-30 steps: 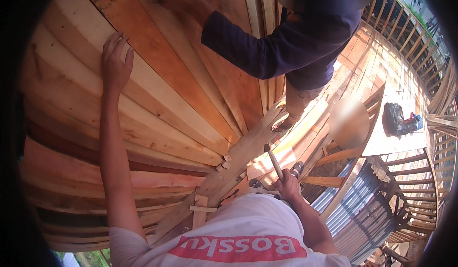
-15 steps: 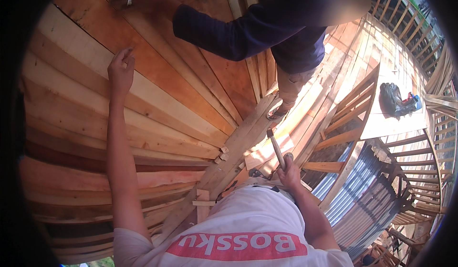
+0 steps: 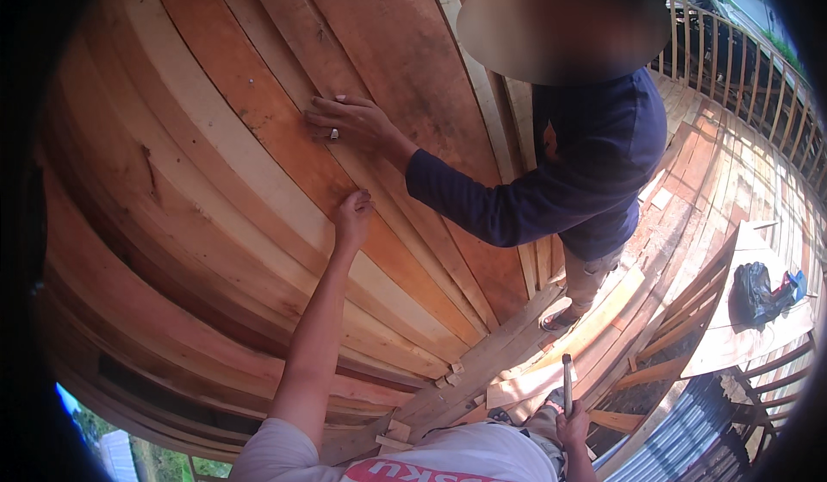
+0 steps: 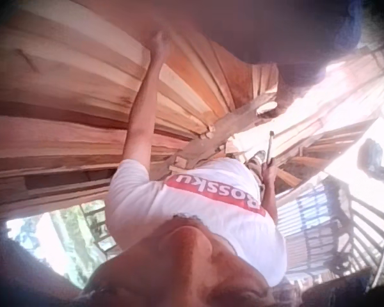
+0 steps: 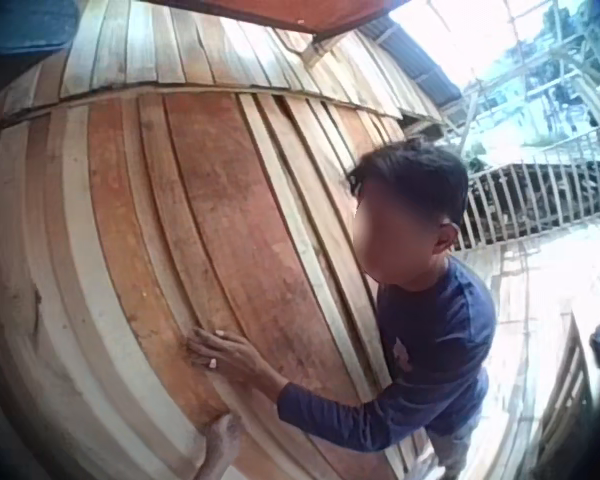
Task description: The person installs wooden panels onto a curved wall structure using a hammer and nails. They position the panels, hammer nails into place, and occasionally retrieve more nails from a bag. Another person is visible in the background assisting with the construction.
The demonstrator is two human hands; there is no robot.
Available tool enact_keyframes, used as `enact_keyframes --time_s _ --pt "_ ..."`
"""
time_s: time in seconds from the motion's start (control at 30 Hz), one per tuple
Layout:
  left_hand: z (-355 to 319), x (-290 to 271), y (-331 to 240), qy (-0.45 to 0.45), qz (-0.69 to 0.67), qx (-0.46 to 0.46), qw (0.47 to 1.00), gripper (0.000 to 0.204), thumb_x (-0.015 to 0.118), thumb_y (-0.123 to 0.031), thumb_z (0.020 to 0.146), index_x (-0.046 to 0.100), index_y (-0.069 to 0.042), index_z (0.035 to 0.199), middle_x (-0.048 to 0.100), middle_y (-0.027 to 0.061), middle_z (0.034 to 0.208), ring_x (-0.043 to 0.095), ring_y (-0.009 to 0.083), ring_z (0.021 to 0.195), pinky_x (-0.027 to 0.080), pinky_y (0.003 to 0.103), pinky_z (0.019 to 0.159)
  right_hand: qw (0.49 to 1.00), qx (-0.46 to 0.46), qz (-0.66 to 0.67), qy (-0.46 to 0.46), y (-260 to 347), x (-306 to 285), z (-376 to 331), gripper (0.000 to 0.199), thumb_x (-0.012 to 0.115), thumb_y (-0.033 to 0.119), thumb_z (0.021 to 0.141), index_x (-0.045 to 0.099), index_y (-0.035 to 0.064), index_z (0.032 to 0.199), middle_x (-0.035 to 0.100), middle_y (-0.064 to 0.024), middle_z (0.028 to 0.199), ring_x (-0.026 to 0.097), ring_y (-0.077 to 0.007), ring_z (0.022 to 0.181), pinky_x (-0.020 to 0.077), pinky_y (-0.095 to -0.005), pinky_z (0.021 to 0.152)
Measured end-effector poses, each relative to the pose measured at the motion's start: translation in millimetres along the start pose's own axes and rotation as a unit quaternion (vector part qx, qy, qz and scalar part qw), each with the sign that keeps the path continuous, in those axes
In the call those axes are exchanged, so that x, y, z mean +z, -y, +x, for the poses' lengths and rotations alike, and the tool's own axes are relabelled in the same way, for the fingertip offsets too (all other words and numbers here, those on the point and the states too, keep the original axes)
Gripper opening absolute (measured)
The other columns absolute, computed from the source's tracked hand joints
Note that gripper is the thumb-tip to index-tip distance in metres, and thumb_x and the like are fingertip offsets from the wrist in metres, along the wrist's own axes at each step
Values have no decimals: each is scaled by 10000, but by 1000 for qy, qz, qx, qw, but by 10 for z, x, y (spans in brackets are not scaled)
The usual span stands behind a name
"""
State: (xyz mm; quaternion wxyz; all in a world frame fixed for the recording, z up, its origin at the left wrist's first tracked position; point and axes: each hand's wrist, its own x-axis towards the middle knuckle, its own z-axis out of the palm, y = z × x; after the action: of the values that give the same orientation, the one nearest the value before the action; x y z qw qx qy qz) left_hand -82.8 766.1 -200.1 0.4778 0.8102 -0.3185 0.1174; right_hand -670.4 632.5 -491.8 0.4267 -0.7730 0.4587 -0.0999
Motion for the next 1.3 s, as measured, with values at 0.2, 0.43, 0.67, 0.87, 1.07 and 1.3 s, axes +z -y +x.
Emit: enact_keyframes --time_s 0.2,0.43,0.67,0.87,1.07,1.3 --pt "9 437 -300 -58 77 4 995 378 727 -147 812 611 58 1109 691 200 969 695 274 863 543 352 763 994 -62 84 -28 -512 8 246 227 594 102 676 527 -20 856 548 -210 652 544 -354 598 458 -432 598" --pt "14 700 -480 -150 123 -60 979 346 762 -314 791 625 -18 906 681 133 792 669 324 742 511 415 661 996 22 -37 84 123 -626 186 309 621 197 800 558 -35 995 615 -292 914 607 -434 848 468 -507 762" --pt "100 701 -768 -149 223 -84 960 441 734 -466 783 635 -39 831 687 154 783 671 367 797 511 460 684 994 -2 -36 103 -35 -717 487 282 582 173 819 541 -53 983 624 -298 870 614 -443 818 469 -505 729" --pt "147 506 -826 -88 269 -101 954 453 724 -489 783 690 -45 869 702 161 818 676 366 813 517 465 697 994 -16 -36 101 -107 -659 753 260 571 153 803 545 -39 977 629 -286 856 617 -431 800 476 -494 708" --pt "173 559 -1066 -78 235 -142 958 462 737 -491 775 695 -34 827 699 155 776 680 335 784 519 448 686 993 -11 -32 116 36 -754 974 235 566 151 805 544 -20 964 630 -281 868 627 -424 815 480 -500 717" --pt "209 544 -864 -120 259 -167 944 485 772 -487 739 658 -21 671 661 150 653 658 342 662 491 459 613 988 7 -51 148 283 -825 1097 270 561 165 819 539 -20 1014 628 -290 875 622 -441 828 482 -508 729"
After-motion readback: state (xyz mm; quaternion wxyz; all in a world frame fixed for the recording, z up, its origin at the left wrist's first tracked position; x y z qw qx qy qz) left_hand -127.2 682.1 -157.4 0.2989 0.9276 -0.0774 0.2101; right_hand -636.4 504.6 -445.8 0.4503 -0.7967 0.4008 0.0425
